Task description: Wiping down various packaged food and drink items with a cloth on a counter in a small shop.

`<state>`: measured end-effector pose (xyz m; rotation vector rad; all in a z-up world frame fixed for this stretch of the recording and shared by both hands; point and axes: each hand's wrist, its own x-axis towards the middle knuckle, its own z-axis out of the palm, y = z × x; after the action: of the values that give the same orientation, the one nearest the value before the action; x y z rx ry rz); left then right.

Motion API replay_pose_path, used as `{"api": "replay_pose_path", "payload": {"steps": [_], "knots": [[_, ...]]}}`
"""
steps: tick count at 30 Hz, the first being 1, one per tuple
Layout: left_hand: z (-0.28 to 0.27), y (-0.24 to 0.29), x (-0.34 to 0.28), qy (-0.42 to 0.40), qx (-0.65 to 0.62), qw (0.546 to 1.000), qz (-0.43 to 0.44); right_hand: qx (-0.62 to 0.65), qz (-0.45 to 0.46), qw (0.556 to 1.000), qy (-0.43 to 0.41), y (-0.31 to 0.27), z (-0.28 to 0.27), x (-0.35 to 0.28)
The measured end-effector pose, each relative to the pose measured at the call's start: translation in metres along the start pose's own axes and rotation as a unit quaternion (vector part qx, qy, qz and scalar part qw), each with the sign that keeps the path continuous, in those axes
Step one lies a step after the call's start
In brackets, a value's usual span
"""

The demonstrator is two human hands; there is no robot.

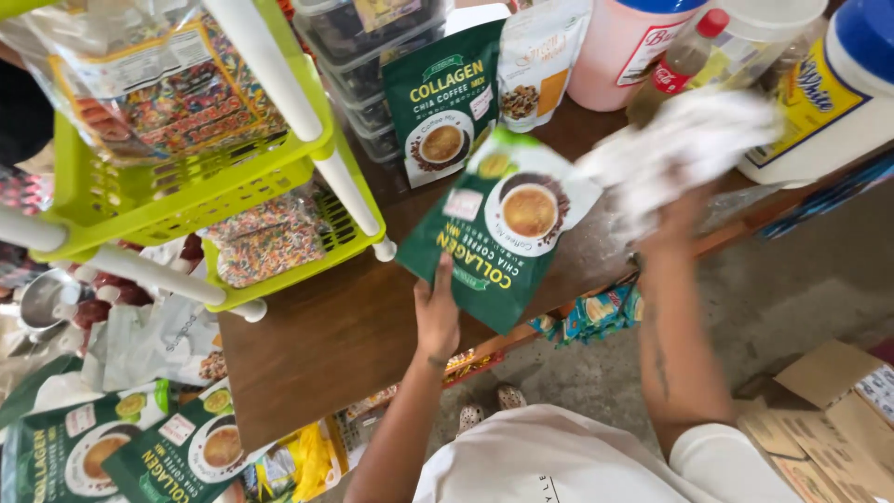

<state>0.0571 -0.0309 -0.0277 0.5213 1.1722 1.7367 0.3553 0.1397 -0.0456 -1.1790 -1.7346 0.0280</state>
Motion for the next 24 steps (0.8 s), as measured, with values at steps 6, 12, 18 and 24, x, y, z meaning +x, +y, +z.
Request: {"api": "replay_pose_path", "payload": {"steps": [6, 12, 18, 24], "knots": [[-0.046, -0.021, -0.017, -0.132, 0.296, 0.933, 0.155, 0.046, 0.116, 0.909, -0.399, -0.130, 0.061, -0.086], [-0.048, -0.036, -0.021, -0.109, 0.580, 0.786, 0.182, 0.033, -0.176, 0.936, -0.303, -0.123, 0.077, -0.047], [-0.041, -0.023, -0.023, -0.100, 0.555, 0.810, 0.160, 0.148, 0.058, 0.962, -0.221, -0.010, 0.116, 0.007], [-0.045, -0.033, -0.015, -0.091, 0.532, 0.822, 0.181, 0.001, 0.105, 0.974, -0.203, 0.009, 0.099, 0.027]]}}
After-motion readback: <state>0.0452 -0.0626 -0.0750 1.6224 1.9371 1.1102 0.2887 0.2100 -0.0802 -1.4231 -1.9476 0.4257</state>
